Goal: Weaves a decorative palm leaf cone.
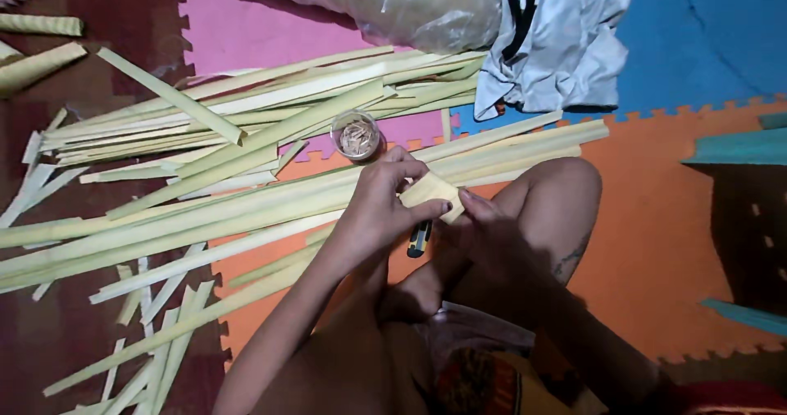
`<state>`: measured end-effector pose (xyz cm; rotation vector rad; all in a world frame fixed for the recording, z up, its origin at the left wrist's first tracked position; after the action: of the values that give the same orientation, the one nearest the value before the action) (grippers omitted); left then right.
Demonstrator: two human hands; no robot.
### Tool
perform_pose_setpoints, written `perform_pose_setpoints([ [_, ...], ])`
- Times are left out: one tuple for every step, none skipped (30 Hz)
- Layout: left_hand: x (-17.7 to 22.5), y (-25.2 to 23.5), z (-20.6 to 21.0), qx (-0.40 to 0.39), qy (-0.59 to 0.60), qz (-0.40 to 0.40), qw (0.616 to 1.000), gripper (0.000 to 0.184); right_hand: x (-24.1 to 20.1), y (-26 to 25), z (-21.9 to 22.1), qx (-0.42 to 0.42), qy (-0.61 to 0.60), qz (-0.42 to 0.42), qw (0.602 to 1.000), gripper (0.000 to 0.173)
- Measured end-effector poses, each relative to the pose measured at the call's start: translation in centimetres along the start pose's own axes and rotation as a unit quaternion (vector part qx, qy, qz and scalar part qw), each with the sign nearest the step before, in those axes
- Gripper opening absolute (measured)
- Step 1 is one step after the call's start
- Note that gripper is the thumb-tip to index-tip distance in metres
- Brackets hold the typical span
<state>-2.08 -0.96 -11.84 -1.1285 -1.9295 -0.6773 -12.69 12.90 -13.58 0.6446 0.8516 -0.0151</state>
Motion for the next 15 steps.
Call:
perform_pose_setpoints([
  [0.0, 0.0, -0.1, -0.018, 0.001, 0.0, 1.0, 0.022, -0.1, 0.0, 0.1, 0.006, 0.011, -0.005, 1.0, 0.037],
  [0.0, 0.1, -0.3, -0.04, 0.006, 0.001, 0.999, 0.023, -0.1, 0.0, 0.1, 0.002, 0.006, 0.001, 1.0, 0.032],
  [-0.2, 0.1, -0.3, -0.057, 0.013, 0.002, 0.998, 0.024, -0.2, 0.0, 0.0, -0.008, -0.015, 0.012, 1.0, 0.03],
  [-0.3, 0.0, -0.3, -0.063, 0.021, 0.002, 0.998, 0.025, -0.2, -0.1, -0.3, -0.019, -0.045, 0.025, 0.998, 0.029],
  [-0.5, 0.0, -0.2, -0.055, 0.027, -0.001, 0.998, 0.023, -0.2, -0.2, -0.5, -0.035, -0.069, 0.041, 0.996, 0.029],
  [-0.7, -0.1, 0.0, -0.041, 0.03, -0.008, 0.999, 0.02, -0.1, -0.2, -0.6, -0.044, -0.081, 0.05, 0.995, 0.029],
  [-0.8, -0.2, 0.1, -0.026, 0.03, -0.014, 0.999, 0.016, -0.2, -0.3, -0.6, -0.046, -0.072, 0.048, 0.995, 0.029],
  [-0.9, -0.2, 0.2, -0.016, 0.03, -0.021, 0.999, 0.015, -0.1, -0.3, -0.7, -0.037, -0.047, 0.036, 0.998, 0.03],
  [-0.8, -0.2, 0.2, -0.011, 0.031, -0.032, 0.999, 0.016, -0.1, -0.2, -0.7, -0.028, -0.008, 0.014, 0.999, 0.032],
  [-0.7, -0.2, 0.2, -0.011, 0.033, -0.041, 0.999, 0.017, -0.1, -0.2, -0.8, -0.022, 0.042, -0.017, 0.999, 0.03],
  [-0.8, -0.1, 0.1, -0.012, 0.039, -0.045, 0.998, 0.018, -0.1, -0.2, -0.8, -0.018, 0.073, -0.043, 0.996, 0.028],
  [-0.8, 0.0, 0.0, -0.015, 0.053, -0.048, 0.997, 0.02, -0.2, -0.2, -0.8, -0.016, 0.079, -0.047, 0.996, 0.029],
  [-0.8, 0.1, -0.1, -0.023, 0.074, -0.053, 0.996, 0.024, -0.3, -0.2, -0.8, -0.015, 0.063, -0.033, 0.997, 0.03],
  [-0.5, 0.1, -0.3, -0.034, 0.094, -0.064, 0.993, 0.027, -0.5, -0.1, -0.7, -0.014, 0.036, -0.005, 0.999, 0.031],
  [0.2, 0.1, -0.7, -0.048, 0.1, -0.093, 0.989, 0.029, -0.7, 0.0, -0.6, -0.023, 0.0, 0.03, 0.999, 0.031],
])
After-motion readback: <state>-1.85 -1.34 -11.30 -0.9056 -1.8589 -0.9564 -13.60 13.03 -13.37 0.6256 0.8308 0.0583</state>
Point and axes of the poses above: each hand's wrist, its own y-axis away from the middle knuckle, its own z-axis out of the palm, x = y × z, the point moved 3 cm from there along -y, towards the middle knuckle, and after that the axes turned 7 degrees about -y, right-handed, at the moved point
